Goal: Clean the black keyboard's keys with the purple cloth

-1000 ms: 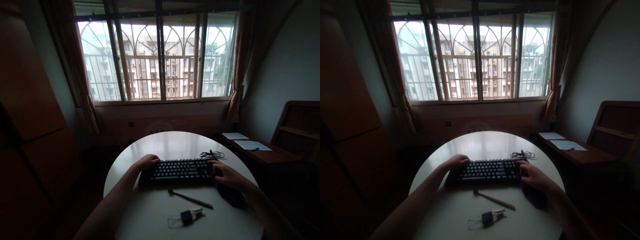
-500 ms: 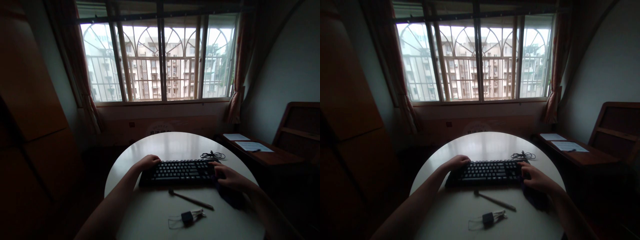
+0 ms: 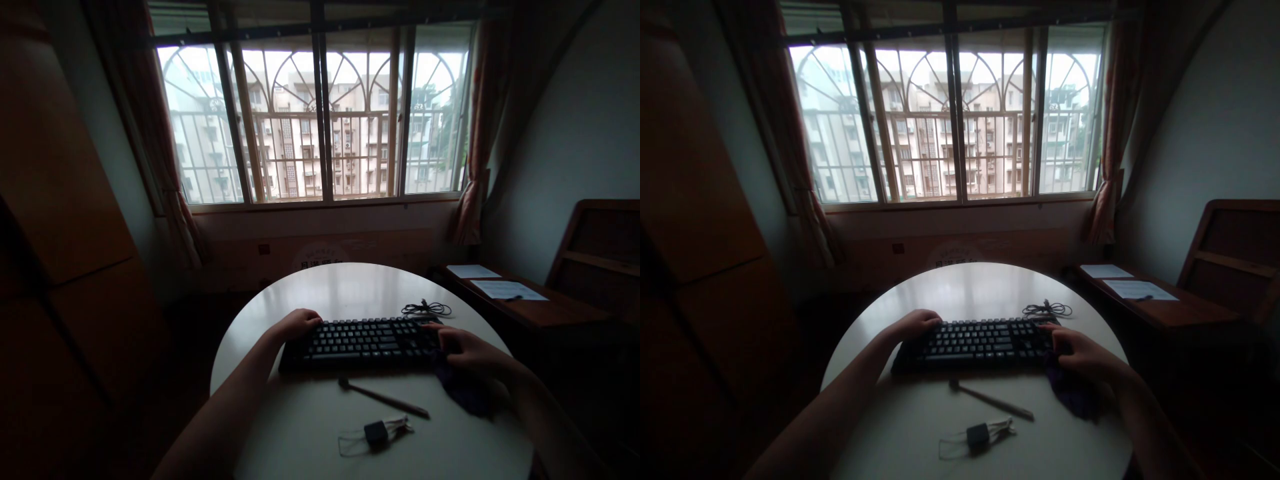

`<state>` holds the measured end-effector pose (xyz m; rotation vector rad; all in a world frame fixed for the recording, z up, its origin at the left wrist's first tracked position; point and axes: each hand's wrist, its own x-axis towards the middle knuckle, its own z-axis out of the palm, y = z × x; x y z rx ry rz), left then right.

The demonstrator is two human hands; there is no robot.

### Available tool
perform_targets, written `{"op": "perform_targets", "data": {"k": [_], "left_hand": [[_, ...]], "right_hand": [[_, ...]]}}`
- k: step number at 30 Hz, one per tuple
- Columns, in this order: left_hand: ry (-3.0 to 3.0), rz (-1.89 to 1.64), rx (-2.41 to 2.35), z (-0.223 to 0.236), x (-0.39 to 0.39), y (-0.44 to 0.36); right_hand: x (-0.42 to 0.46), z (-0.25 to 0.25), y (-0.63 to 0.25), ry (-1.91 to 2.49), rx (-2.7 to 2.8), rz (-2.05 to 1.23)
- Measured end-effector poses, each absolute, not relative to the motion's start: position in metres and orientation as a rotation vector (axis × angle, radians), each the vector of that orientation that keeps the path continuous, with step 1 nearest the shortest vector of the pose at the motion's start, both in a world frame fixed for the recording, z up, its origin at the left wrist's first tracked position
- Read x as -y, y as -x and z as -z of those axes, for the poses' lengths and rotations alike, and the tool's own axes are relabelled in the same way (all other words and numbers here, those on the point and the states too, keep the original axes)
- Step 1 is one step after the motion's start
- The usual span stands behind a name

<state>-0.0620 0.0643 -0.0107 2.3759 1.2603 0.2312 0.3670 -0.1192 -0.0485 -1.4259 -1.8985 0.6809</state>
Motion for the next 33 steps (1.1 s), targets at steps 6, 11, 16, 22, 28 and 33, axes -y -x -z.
{"op": "perform_targets", "data": {"k": [6, 11, 16, 22, 28, 33], "left_hand": [[-2.412, -0.226, -1.246, 0.009, -0.063, 0.061], [-2.395, -0.224, -1.251, 0.008, -0.061, 0.060], [-2.407, -0.226, -1.254, 0.008, -0.062, 0.060], [-2.386, -0.240, -1.251, 0.010, -0.064, 0.061], [-2.397, -0.236, -1.241, 0.008, -0.062, 0.061], [-2.405, -0.240, -1.245, 0.009, -0.063, 0.061]], "right_hand": [[0.119, 0.052, -0.370, 1.408, 1.894, -0.667], [0.121, 0.048, -0.365, 1.430, 1.876, -0.632], [0.123, 0.045, -0.362, 1.465, 1.882, -0.583], [0.122, 0.047, -0.371, 1.553, 1.842, -0.526], [0.136, 0.051, -0.385, 1.372, 1.604, -0.834], [0.141, 0.049, -0.387, 1.277, 1.485, -0.962]]}}
